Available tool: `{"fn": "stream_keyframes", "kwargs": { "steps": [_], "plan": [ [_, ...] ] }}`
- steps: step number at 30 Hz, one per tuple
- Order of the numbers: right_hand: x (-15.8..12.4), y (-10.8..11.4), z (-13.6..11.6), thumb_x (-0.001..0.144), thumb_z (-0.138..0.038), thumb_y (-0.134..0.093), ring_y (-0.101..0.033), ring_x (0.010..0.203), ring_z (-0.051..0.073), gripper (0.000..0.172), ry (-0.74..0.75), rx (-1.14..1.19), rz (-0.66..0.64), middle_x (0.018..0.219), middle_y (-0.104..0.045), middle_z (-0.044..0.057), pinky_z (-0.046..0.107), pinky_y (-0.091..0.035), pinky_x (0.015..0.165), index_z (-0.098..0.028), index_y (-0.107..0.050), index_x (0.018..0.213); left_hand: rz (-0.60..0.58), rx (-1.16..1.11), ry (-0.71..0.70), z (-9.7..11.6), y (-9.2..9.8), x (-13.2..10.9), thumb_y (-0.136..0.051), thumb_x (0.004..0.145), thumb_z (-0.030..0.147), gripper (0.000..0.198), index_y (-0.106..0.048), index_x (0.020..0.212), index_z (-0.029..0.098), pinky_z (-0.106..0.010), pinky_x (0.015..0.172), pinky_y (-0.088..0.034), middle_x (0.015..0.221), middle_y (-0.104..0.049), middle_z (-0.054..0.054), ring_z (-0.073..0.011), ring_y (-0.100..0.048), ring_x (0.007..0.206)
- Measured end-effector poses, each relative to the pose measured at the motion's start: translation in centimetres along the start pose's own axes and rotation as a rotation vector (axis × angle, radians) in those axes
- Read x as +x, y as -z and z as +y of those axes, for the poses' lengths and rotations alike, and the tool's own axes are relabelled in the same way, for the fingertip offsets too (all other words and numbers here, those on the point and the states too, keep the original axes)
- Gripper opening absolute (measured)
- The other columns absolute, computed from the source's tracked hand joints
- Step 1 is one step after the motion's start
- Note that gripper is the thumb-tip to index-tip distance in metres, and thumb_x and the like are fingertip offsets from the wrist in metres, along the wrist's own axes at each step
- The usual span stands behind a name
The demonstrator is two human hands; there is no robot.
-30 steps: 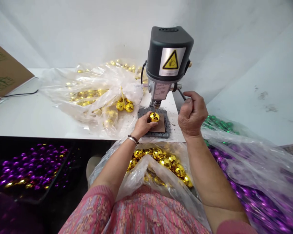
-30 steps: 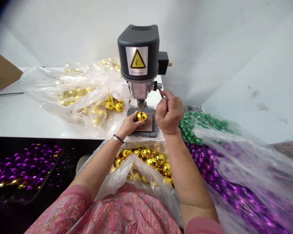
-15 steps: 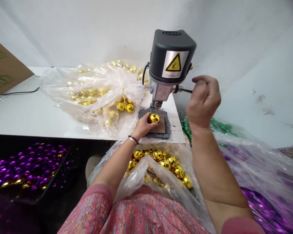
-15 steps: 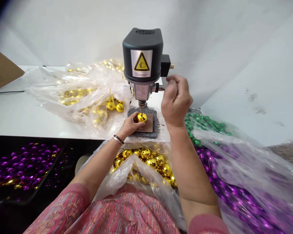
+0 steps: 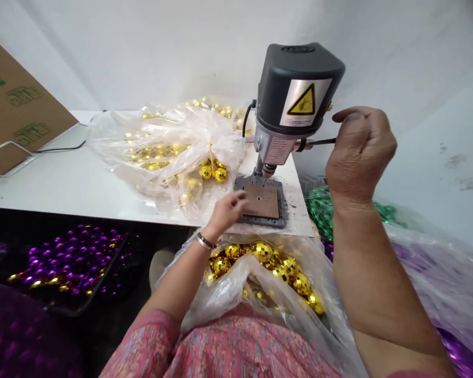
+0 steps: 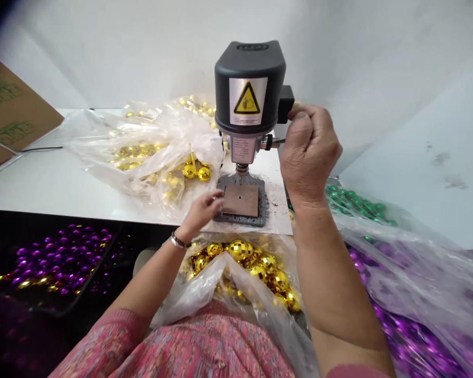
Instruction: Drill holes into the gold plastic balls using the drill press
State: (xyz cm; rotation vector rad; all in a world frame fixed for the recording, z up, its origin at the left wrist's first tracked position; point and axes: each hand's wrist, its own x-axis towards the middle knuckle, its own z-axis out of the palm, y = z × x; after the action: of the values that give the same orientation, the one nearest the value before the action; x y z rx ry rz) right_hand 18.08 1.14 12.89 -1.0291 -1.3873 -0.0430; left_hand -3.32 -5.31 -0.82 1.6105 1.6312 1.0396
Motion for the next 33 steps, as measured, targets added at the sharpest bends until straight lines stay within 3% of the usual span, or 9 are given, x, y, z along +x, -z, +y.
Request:
{"fn": "stream_keyframes", "kwargs": {
  "steps": [2, 4, 7, 10, 15, 19, 25, 29, 33],
  "plan": [
    [-0.1, 0.1, 0.0, 0.098, -0.026, -0.041, -0.067, 0.084, 0.013, 0.035, 0.021, 0.002, 0.008, 0.092, -0.073, 0.01, 0.03, -0.05, 0.082, -0.011, -0.073, 0.096, 0.264, 0.093, 0.112, -1.0, 1.3, 3.0, -0.052, 0.095, 0.019, 0.032, -0.073, 0.12, 0.015, -0.034, 0.104, -0.049, 0.121, -0.074, -0.013, -0.0237, -0.067, 0.113],
    [-0.2, 0.1, 0.0, 0.098, -0.029, -0.041, -0.066, 0.08, 0.013, 0.036, 0.032, -0.004, 0.019, 0.088, -0.073, 0.009, 0.029, -0.05, 0.078, -0.012, -0.073, 0.094, 0.359, 0.202, 0.181, -1.9, 2.6, 5.9, -0.048, 0.093, 0.012, 0.039, -0.069, 0.126, 0.014, -0.038, 0.111, -0.044, 0.129, -0.07, -0.016, -0.027, -0.063, 0.124],
    [-0.4, 0.3, -0.2, 0.096, -0.03, -0.04, -0.062, 0.075, 0.011, 0.037, 0.024, -0.024, 0.009, 0.087, -0.073, 0.008, 0.029, -0.049, 0.076, -0.014, -0.073, 0.093, 0.241, 0.352, 0.154, -3.0, 3.6, 8.8, -0.051, 0.09, 0.012, 0.05, -0.061, 0.138, 0.015, -0.042, 0.114, -0.041, 0.143, -0.061, -0.018, -0.0311, -0.058, 0.131],
    [-0.6, 0.4, -0.4, 0.097, -0.032, -0.039, -0.063, 0.076, 0.011, 0.038, 0.016, -0.032, -0.02, 0.089, -0.073, 0.009, 0.029, -0.05, 0.078, -0.014, -0.072, 0.095, 0.081, 0.479, 0.116, -3.3, 3.5, 9.7, -0.059, 0.086, 0.016, 0.059, -0.055, 0.145, 0.017, -0.043, 0.112, -0.042, 0.15, -0.055, -0.019, -0.0333, -0.056, 0.133],
    [-0.9, 0.5, -0.3, 0.098, -0.034, -0.038, -0.068, 0.085, 0.014, 0.039, 0.027, -0.015, -0.02, 0.09, -0.073, 0.009, 0.03, -0.052, 0.081, -0.013, -0.071, 0.097, 0.076, 0.553, 0.163, -2.9, 3.2, 8.6, -0.067, 0.081, 0.02, 0.059, -0.058, 0.139, 0.02, -0.043, 0.102, -0.048, 0.135, -0.065, -0.019, -0.0339, -0.064, 0.121],
    [-1.1, 0.4, -0.1, 0.098, -0.035, -0.038, -0.069, 0.089, 0.014, 0.039, 0.035, -0.005, -0.015, 0.089, -0.071, 0.009, 0.029, -0.052, 0.083, -0.013, -0.07, 0.096, 0.109, 0.243, 0.133, -2.3, 4.1, 6.4, -0.072, 0.079, 0.033, 0.062, -0.059, 0.137, 0.017, -0.035, 0.091, -0.052, 0.114, -0.073, -0.012, -0.0272, -0.069, 0.103],
    [-1.2, 0.3, -0.1, 0.097, -0.035, -0.039, -0.062, 0.072, 0.01, 0.039, 0.031, -0.013, 0.017, 0.087, -0.074, 0.009, 0.026, -0.049, 0.075, -0.014, -0.071, 0.095, -0.141, -0.312, 0.015, -0.4, 3.6, 3.0, -0.074, 0.075, 0.043, 0.059, -0.065, 0.128, 0.016, -0.026, 0.079, -0.053, 0.114, -0.072, -0.008, -0.0179, -0.066, 0.094],
    [-1.2, 0.5, -0.1, 0.099, -0.037, -0.038, -0.057, 0.067, 0.009, 0.038, 0.023, -0.016, -0.022, 0.087, -0.073, 0.007, 0.025, -0.05, 0.077, -0.016, -0.07, 0.095, -0.301, -0.497, 0.175, 0.1, 1.2, 2.5, -0.073, 0.078, 0.046, 0.05, -0.068, 0.12, 0.018, -0.023, 0.066, -0.053, 0.105, -0.074, -0.007, -0.0148, -0.067, 0.08],
    [-1.2, 0.8, 0.0, 0.101, -0.037, -0.036, -0.058, 0.072, 0.009, 0.036, 0.034, -0.034, -0.075, 0.082, -0.067, 0.003, 0.025, -0.05, 0.08, -0.019, -0.067, 0.097, -0.247, -0.626, 0.385, 0.0, -0.7, 3.1, -0.066, 0.086, 0.041, 0.041, -0.065, 0.121, 0.019, -0.024, 0.064, -0.054, 0.099, -0.074, -0.007, -0.0125, -0.068, 0.07]
  ]
}}
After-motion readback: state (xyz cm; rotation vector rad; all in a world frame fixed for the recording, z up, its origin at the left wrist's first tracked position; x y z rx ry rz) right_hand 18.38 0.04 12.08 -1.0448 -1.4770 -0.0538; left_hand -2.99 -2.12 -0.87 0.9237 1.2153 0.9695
